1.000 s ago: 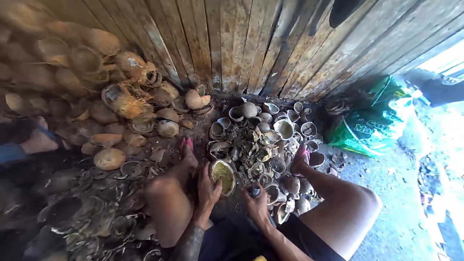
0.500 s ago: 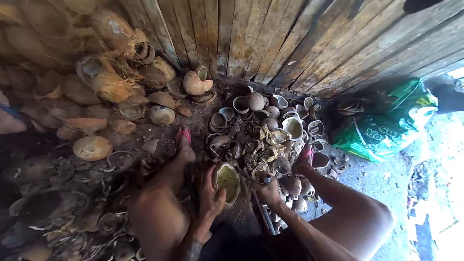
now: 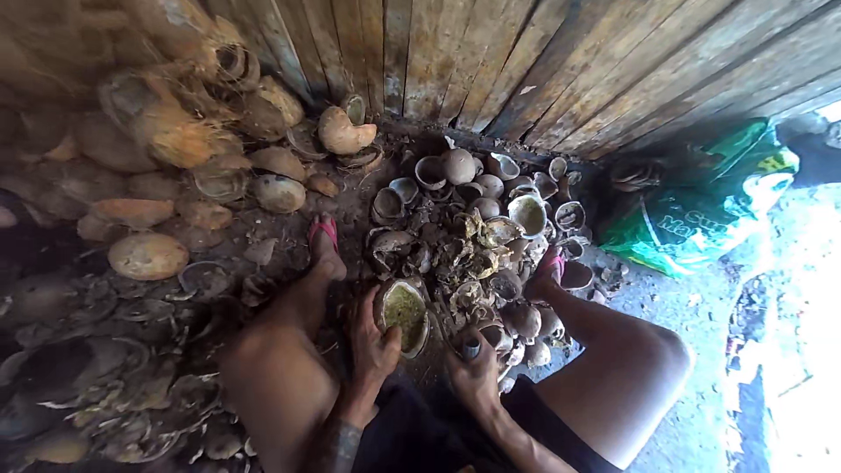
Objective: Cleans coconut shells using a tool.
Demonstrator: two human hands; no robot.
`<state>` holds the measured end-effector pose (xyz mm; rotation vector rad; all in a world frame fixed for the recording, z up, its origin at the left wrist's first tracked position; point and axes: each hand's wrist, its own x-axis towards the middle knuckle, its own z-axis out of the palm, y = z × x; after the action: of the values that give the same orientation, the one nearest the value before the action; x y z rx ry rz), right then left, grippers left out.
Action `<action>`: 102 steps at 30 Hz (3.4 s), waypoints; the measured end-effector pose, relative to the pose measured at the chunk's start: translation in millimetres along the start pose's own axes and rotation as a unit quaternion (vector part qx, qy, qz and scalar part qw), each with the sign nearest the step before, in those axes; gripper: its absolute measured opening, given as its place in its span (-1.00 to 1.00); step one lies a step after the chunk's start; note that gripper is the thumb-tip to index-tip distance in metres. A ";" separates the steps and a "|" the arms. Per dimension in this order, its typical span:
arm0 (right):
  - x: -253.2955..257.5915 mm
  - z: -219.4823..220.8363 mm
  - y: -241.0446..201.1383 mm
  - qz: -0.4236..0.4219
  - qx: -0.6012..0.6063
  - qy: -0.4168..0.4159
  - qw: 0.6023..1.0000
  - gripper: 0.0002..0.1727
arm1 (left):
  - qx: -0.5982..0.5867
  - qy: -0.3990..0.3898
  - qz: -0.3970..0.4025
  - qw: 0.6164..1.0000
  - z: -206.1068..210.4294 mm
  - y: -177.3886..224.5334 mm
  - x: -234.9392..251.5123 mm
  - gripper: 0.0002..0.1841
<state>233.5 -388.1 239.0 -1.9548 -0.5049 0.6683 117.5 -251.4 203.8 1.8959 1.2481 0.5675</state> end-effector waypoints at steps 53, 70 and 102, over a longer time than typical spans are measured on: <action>15.6 -1.4 10.3 0.024 0.032 0.019 0.999 -0.76 | -0.091 -0.014 -0.053 0.994 0.6 2.2 4.5 -0.26; 23.1 -16.2 24.2 -0.084 0.055 -0.049 0.994 -0.78 | -0.101 0.009 -0.016 0.995 3.0 -4.9 4.9 -0.25; 2.6 3.2 17.8 0.183 0.203 0.031 0.961 -0.75 | -0.065 -0.042 0.028 0.997 -6.3 -6.0 -1.5 -0.19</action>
<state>234.5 -392.3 221.3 -1.6795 0.0434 0.8624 109.0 -249.2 202.9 1.8319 1.0813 0.5795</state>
